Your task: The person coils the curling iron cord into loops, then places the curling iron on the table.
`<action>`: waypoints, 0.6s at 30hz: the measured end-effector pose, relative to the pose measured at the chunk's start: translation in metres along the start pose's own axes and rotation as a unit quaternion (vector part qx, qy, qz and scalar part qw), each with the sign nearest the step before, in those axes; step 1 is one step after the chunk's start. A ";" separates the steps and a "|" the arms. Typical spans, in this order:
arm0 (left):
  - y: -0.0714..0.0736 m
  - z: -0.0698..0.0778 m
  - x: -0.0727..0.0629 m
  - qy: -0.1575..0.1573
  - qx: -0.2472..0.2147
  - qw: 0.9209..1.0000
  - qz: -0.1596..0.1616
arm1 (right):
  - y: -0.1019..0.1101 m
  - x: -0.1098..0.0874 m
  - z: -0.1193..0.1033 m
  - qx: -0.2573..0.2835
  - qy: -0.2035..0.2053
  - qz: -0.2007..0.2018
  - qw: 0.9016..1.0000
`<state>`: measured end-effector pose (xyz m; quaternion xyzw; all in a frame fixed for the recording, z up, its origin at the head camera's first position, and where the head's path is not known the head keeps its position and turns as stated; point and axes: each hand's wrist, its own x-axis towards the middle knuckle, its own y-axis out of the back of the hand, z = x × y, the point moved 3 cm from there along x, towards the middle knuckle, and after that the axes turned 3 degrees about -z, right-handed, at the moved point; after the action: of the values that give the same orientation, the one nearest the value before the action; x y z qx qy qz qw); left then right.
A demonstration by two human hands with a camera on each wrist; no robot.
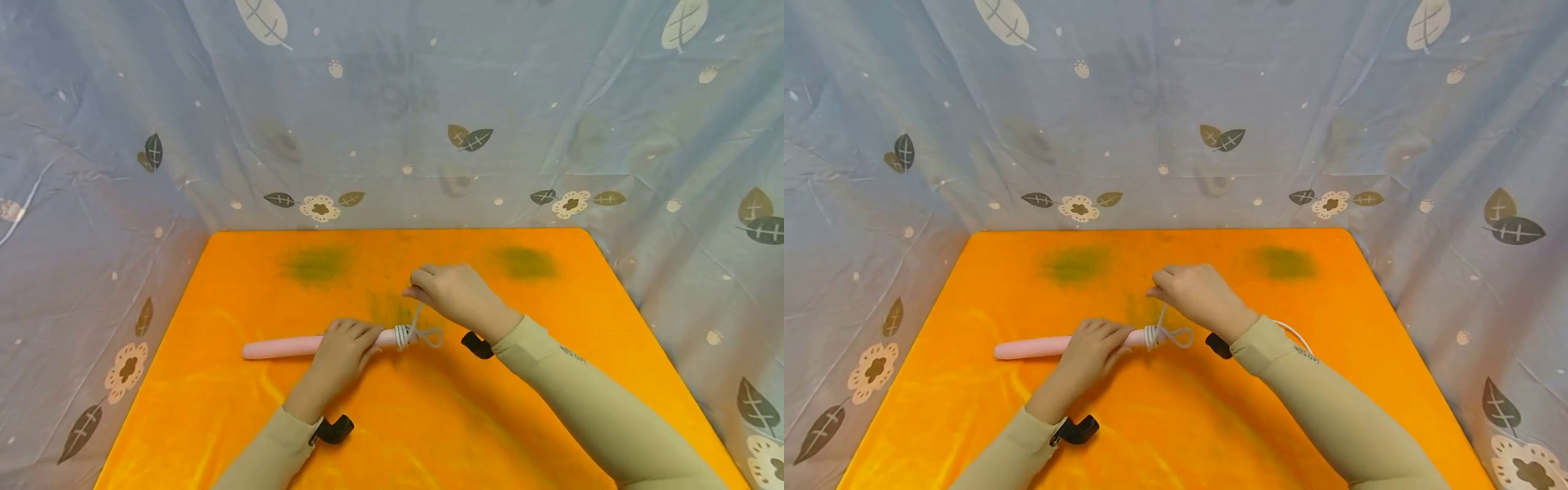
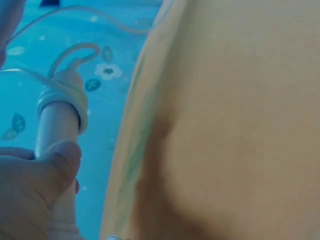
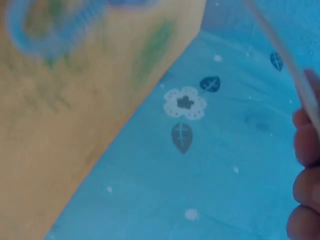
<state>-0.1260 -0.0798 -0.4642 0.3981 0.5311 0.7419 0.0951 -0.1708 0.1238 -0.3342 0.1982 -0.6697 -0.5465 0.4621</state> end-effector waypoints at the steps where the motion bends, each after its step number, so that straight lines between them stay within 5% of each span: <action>1: -0.001 0.002 -0.001 -0.006 -0.003 1.000 0.000 | 0.001 0.001 0.000 0.000 0.003 0.002 1.000; 4: -0.004 0.005 -0.002 -0.009 -0.007 1.000 -0.009 | 0.002 0.004 -0.003 0.006 -0.001 -0.015 1.000; 12: -0.006 0.000 -0.001 0.025 -0.004 0.999 -0.031 | 0.010 0.002 -0.008 0.025 -0.070 -0.166 0.983; 15: -0.005 -0.002 0.000 0.031 -0.007 0.999 -0.030 | 0.012 0.002 -0.008 0.034 -0.059 -0.157 0.985; 18: -0.003 -0.002 0.002 0.026 -0.015 0.999 -0.018 | 0.011 0.003 -0.009 0.033 -0.025 -0.098 0.994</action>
<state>-0.1291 -0.0785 -0.4665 0.3679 0.5291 0.7580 0.1007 -0.1620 0.1202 -0.3237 0.2644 -0.6759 -0.5714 0.3830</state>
